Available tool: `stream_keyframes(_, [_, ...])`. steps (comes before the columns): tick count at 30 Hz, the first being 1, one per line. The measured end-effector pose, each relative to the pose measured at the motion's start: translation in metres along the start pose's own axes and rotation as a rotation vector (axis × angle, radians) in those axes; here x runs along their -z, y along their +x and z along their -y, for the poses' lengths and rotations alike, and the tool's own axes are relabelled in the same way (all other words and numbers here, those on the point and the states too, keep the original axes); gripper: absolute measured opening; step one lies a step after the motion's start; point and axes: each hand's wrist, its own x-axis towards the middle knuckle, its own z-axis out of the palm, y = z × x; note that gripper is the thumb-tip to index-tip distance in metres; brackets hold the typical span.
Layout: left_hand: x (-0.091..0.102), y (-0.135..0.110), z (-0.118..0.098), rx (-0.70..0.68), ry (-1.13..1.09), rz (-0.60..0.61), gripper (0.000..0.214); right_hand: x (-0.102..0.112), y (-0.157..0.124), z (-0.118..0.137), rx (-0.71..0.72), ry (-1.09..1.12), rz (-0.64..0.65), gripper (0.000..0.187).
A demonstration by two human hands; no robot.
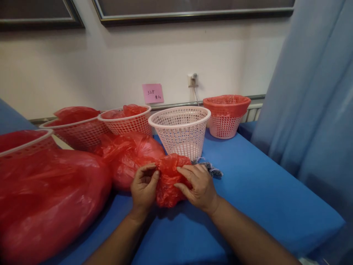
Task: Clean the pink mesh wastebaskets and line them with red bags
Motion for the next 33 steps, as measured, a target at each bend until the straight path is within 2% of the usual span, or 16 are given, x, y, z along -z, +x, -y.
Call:
stream_keyframes(3, [0.000, -0.003, -0.002, 0.002, 0.000, 0.020, 0.013, -0.002, 0.000, -0.001, -0.010, 0.016, 0.018, 0.032])
stream_keyframes(7, [0.003, -0.002, -0.001, 0.065, -0.032, 0.032, 0.020, -0.002, -0.001, -0.004, -0.092, 0.120, -0.070, 0.018])
stream_keyframes(9, [0.003, -0.001, 0.000, 0.137, -0.084, 0.053, 0.029, -0.002, -0.002, -0.010, -0.225, 0.171, -0.166, 0.011])
stream_keyframes(11, [0.003, 0.000, 0.003, 0.212, -0.156, 0.130, 0.039, -0.003, -0.002, -0.019, -0.435, 0.261, -0.305, 0.006])
stream_keyframes(13, [0.003, -0.001, 0.006, 0.256, -0.192, 0.241, 0.047, -0.003, -0.001, -0.032, -0.644, 0.421, -0.438, 0.011])
stream_keyframes(15, [0.004, -0.001, 0.009, 0.259, -0.168, 0.335, 0.052, -0.003, 0.001, -0.045, -0.785, 0.592, -0.513, 0.021])
stream_keyframes(19, [0.007, -0.004, 0.011, 0.153, -0.039, 0.472, 0.068, -0.002, 0.005, -0.061, -0.912, 0.731, -0.572, 0.033])
stream_keyframes(21, [0.006, -0.005, 0.011, 0.069, 0.055, 0.506, 0.082, -0.004, 0.005, -0.060, -0.941, 0.758, -0.559, 0.033])
stream_keyframes(22, [0.005, -0.006, 0.011, 0.028, 0.105, 0.504, 0.083, -0.006, 0.005, -0.059, -0.950, 0.772, -0.542, 0.033])
stream_keyframes(23, [0.004, -0.006, 0.011, -0.008, 0.148, 0.496, 0.074, -0.007, 0.005, -0.058, -0.953, 0.786, -0.521, 0.033])
stream_keyframes(25, [0.001, -0.006, 0.013, -0.058, 0.198, 0.447, 0.039, -0.009, 0.003, -0.057, -0.946, 0.800, -0.495, 0.033])
stream_keyframes(27, [0.002, -0.004, 0.016, -0.057, 0.186, 0.306, 0.015, -0.008, 0.002, -0.063, -0.933, 0.786, -0.509, 0.034])
stream_keyframes(30, [0.009, 0.005, 0.017, 0.055, 0.083, 0.007, 0.025, 0.000, -0.001, -0.086, -0.951, 0.740, -0.643, 0.035])
stream_keyframes(33, [0.018, 0.018, 0.012, 0.133, -0.041, -0.183, 0.029, 0.012, -0.004, -0.115, -0.997, 0.695, -0.798, 0.035])
